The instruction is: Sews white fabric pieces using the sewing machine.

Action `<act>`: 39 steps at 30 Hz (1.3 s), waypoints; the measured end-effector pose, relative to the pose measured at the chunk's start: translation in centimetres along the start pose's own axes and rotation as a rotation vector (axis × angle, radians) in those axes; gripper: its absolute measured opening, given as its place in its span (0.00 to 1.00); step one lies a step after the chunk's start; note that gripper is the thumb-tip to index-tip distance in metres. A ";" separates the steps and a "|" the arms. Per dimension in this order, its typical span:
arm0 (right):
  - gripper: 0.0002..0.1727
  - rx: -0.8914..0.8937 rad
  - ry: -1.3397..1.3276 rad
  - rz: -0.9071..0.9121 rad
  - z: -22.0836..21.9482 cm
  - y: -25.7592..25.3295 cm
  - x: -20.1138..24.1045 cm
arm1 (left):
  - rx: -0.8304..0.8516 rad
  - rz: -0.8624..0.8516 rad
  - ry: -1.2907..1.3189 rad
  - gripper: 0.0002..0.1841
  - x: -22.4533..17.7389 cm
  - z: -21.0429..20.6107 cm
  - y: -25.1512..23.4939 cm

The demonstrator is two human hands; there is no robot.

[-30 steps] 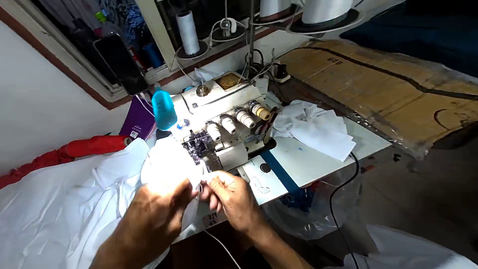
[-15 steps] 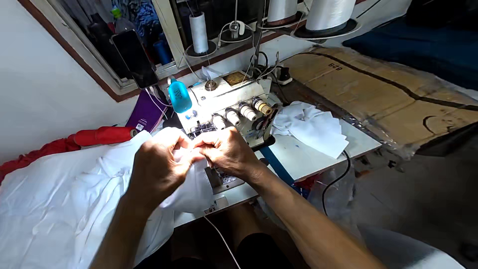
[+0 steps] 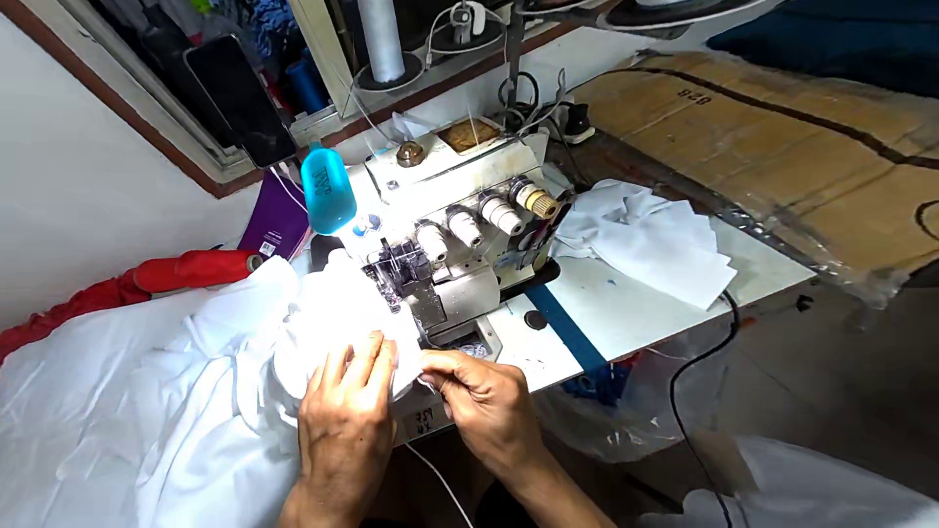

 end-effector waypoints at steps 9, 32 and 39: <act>0.06 -0.072 0.038 0.025 -0.9 -0.9 -1.4 | 0.104 0.060 -0.059 0.17 -0.1 0.2 -0.9; 0.10 0.326 0.378 0.106 2.5 -3.0 -2.8 | 0.265 0.160 0.324 0.12 4.9 5.4 0.6; 0.04 0.432 -0.699 -0.126 1.9 -10.4 9.9 | 0.200 0.095 0.409 0.11 7.7 19.3 -3.7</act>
Point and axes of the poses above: each hand's wrist, its own y-axis away from the middle knuckle, its own z-axis out of the back of the hand, x = y × z, the point moved 9 cm from there along -y, towards the middle knuckle, and after that the axes turned 13 degrees about z, right-handed, at the moved point
